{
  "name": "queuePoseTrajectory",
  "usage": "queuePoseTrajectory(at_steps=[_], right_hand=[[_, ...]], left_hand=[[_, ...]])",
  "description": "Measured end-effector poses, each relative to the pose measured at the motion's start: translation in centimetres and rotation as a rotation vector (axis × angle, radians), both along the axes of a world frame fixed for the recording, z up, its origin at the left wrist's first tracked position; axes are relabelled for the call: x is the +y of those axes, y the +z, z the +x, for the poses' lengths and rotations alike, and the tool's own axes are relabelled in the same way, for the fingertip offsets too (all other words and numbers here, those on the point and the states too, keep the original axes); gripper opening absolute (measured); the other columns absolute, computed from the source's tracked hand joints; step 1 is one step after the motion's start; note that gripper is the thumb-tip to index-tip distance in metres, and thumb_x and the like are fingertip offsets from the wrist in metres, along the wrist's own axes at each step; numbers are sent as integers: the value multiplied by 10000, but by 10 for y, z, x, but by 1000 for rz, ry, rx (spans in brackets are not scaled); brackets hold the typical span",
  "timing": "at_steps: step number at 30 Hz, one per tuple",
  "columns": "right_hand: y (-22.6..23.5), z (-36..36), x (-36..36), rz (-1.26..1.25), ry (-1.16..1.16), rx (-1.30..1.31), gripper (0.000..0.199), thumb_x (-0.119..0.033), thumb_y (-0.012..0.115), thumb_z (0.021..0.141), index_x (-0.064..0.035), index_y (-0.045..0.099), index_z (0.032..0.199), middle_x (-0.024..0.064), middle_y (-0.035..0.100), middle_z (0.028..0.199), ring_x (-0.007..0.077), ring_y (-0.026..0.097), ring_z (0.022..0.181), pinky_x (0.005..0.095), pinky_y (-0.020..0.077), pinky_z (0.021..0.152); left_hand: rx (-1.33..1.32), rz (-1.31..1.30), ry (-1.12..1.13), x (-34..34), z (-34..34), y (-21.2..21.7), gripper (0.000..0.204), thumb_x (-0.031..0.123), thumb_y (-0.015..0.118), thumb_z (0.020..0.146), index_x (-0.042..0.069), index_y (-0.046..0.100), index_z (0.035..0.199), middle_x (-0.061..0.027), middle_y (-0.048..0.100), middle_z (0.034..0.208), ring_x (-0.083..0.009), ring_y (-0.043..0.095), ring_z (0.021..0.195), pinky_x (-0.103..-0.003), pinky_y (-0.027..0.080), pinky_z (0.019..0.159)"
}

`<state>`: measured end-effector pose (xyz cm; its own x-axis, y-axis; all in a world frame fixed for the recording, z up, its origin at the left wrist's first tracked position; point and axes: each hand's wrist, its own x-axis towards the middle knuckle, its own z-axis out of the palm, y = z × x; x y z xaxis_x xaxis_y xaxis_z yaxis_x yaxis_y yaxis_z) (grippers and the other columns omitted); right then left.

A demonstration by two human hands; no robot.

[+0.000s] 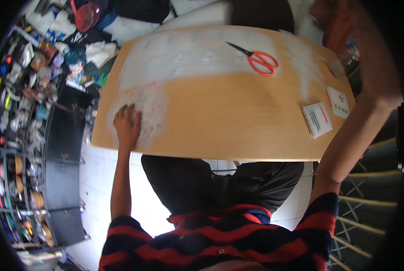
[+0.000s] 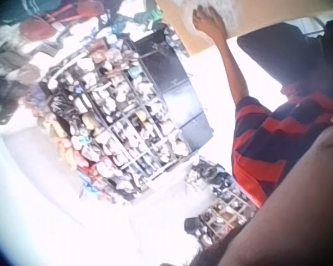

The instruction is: The person uses red-handled scissors to cut a large sheet of translucent paper with printed text and graphics into smaller rectangular pieces. After cutting, the person arranges the cut pieces on the table, stacking them into neat piles.

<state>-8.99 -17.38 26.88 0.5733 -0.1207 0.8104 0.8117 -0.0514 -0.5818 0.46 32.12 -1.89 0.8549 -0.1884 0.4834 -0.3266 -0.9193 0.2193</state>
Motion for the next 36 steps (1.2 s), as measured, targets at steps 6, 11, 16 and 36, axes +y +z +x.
queuePoseTrajectory(at_steps=[6, 11, 16, 36], right_hand=[[-102, -5, 67, -250, 70, 439, 376, -306, 434, 1025, -4, 653, 991, 136, 672, 1040, 192, 642, 788, 336, 500, 762], [-175, 29, 68, -374, 253, 708, 228, -200, 522, 987, -13, 653, 987, 53, 680, 984, 146, 641, 779, 294, 503, 747], [-226, 64, 52, -290, 179, 823, 250, -230, 525, 990, -21, 656, 948, 31, 657, 905, 126, 627, 753, 277, 494, 731], [-277, 53, 49, -378, 1, 767, 219, -153, 555, 980, 11, 626, 853, 17, 611, 729, 79, 540, 649, 243, 437, 599]], left_hand=[[155, 110, -10, 12, 4, 12, 605, 495, 694, 819, 160, 590, 1312, -182, 529, 1326, -371, 479, 1229, -565, 319, 1038], [340, 178, -117, -3, 6, 39, 840, 563, 821, 622, 161, 581, 1320, -131, 535, 1333, -374, 481, 1213, -572, 301, 1057], [487, 340, -48, -12, 22, 60, 842, 468, 864, 600, 150, 572, 1323, -108, 590, 1264, -351, 493, 1190, -578, 330, 1010], [558, 42, -102, 0, 3, 66, 500, 199, 878, 666, 47, 674, 1097, -75, 642, 886, -218, 606, 778, -335, 503, 761]])
